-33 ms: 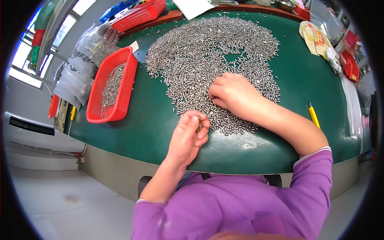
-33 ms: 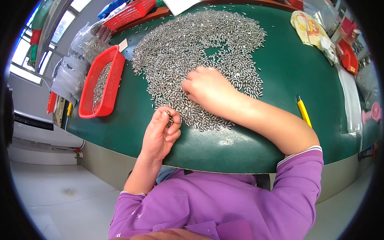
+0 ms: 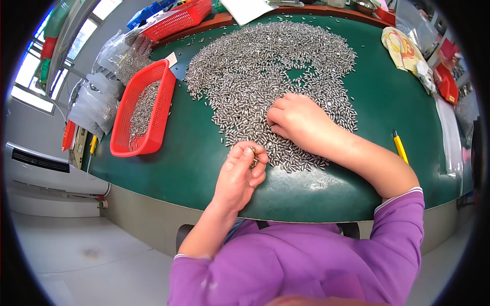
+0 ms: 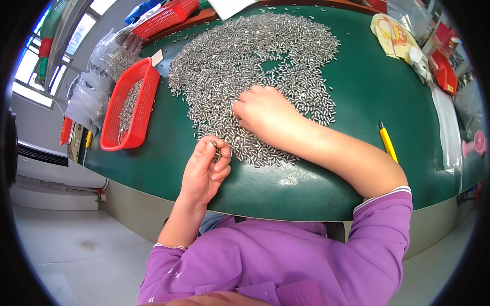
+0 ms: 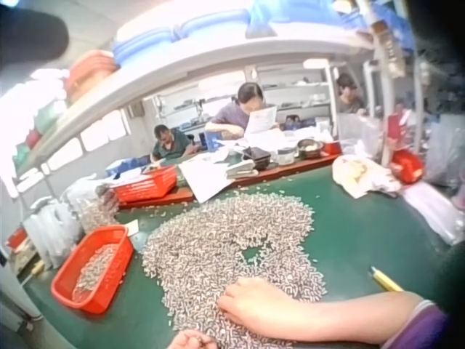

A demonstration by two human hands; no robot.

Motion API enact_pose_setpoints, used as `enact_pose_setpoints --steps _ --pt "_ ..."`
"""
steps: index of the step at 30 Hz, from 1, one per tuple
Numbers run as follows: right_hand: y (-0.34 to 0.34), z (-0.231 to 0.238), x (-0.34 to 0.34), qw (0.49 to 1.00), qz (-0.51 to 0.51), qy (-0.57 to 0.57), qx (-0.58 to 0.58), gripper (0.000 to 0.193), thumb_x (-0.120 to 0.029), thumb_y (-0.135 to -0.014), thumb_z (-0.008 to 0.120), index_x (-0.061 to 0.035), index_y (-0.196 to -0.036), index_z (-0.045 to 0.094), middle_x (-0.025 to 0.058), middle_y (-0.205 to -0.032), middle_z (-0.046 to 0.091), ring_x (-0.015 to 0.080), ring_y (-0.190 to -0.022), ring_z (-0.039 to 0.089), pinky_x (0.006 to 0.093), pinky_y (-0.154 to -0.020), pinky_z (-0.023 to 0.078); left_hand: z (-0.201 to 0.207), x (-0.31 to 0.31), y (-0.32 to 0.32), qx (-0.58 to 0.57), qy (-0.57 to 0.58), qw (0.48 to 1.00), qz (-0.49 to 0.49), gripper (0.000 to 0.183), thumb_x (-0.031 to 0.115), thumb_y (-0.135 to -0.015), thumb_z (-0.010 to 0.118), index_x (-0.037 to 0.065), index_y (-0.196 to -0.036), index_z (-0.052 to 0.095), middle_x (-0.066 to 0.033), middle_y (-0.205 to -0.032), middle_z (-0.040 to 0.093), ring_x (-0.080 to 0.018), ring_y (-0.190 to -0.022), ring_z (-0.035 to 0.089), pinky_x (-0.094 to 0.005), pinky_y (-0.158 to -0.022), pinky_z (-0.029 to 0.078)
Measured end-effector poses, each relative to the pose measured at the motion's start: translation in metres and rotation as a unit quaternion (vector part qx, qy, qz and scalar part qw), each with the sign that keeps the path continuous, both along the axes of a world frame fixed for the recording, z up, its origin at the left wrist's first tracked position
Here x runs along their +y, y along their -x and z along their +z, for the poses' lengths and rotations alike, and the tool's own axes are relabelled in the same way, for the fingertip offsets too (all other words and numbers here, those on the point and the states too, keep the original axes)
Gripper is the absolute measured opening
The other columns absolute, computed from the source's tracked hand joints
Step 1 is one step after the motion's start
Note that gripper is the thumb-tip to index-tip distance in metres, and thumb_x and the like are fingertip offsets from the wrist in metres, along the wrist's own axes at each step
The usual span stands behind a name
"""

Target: Sorting and picking small metal components from a pile on a workbench.

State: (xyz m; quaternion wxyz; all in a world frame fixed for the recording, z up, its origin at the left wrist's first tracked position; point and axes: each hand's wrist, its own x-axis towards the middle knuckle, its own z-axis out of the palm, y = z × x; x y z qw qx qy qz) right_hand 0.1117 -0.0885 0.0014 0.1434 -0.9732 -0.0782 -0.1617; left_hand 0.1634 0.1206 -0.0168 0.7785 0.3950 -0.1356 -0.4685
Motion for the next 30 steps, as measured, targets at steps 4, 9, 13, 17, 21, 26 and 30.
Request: enact_pose_setpoints --steps 4,9,13,17,21,26,30 --pt "0.001 0.006 0.0 0.999 0.006 0.008 -0.042 0.012 -0.015 -0.077 0.07 -0.0079 -0.086 0.066 0.0062 -0.089 0.062 0.0287 -0.089 0.059 0.041 -0.078 0.048 0.002 0.001 0.0 0.014 0.006 1.0 -0.007 0.016 0.019 -0.102 0.047 0.008 -0.11 0.054 -0.0067 -0.094 0.056 -0.0092 -0.067 0.045 -0.0202 -0.053 0.035" --pt "0.004 0.021 0.016 0.966 0.1 -0.232 -0.054 0.01 -0.014 -0.08 0.069 -0.0102 -0.089 0.07 0.0063 -0.089 0.062 0.0267 -0.09 0.06 0.0374 -0.08 0.048 0.002 0.0 0.001 0.025 0.009 1.0 0.012 0.016 0.013 -0.099 0.05 0.007 -0.114 0.053 -0.0056 -0.097 0.056 -0.0074 -0.068 0.045 -0.0192 -0.055 0.037" --pt "0.007 0.016 0.023 0.94 0.121 -0.316 -0.036 0.012 -0.014 -0.078 0.071 -0.0098 -0.09 0.072 0.0053 -0.091 0.063 0.0258 -0.088 0.061 0.0368 -0.079 0.05 0.003 0.001 -0.002 0.058 0.018 0.998 0.001 0.016 0.012 -0.1 0.051 0.007 -0.115 0.056 -0.0033 -0.096 0.056 -0.0043 -0.064 0.043 -0.0161 -0.049 0.034" --pt "0.008 0.024 0.021 0.975 0.13 -0.139 -0.115 0.019 -0.015 -0.08 0.07 -0.0091 -0.098 0.071 0.0067 -0.1 0.062 0.0273 -0.094 0.06 0.0381 -0.082 0.049 0.0 0.004 -0.006 0.07 0.04 0.997 -0.016 0.014 0.013 -0.1 0.051 0.008 -0.111 0.057 -0.0037 -0.093 0.056 -0.0047 -0.063 0.042 -0.0162 -0.047 0.033" --pt "0.009 0.016 0.008 0.998 -0.002 -0.033 -0.05 0.031 -0.015 -0.078 0.07 -0.0076 -0.107 0.066 0.0092 -0.106 0.061 0.0288 -0.099 0.058 0.0401 -0.087 0.048 0.002 0.003 -0.004 0.081 0.03 0.996 0.015 0.01 0.015 -0.1 0.051 0.008 -0.104 0.056 -0.0052 -0.088 0.055 -0.0067 -0.062 0.042 -0.0179 -0.047 0.032" --pt "0.003 0.0 -0.004 1.0 0.001 -0.013 -0.015 0.018 -0.013 -0.076 0.069 -0.0058 -0.092 0.064 0.0083 -0.089 0.058 0.0287 -0.088 0.057 0.0409 -0.078 0.048 -0.002 0.004 -0.005 0.059 0.03 0.998 0.005 0.016 0.02 -0.101 0.046 0.007 -0.103 0.055 -0.0066 -0.089 0.056 -0.0087 -0.063 0.043 -0.0198 -0.048 0.032" --pt "0.0 -0.007 -0.002 0.998 -0.022 0.029 -0.054 0.015 -0.012 -0.075 0.069 -0.0064 -0.088 0.063 0.0079 -0.085 0.057 0.0275 -0.086 0.057 0.0397 -0.075 0.049 -0.002 0.005 -0.005 0.053 0.016 0.998 0.0 0.018 0.021 -0.101 0.045 0.006 -0.104 0.055 -0.0071 -0.09 0.056 -0.0093 -0.063 0.044 -0.0207 -0.049 0.033"
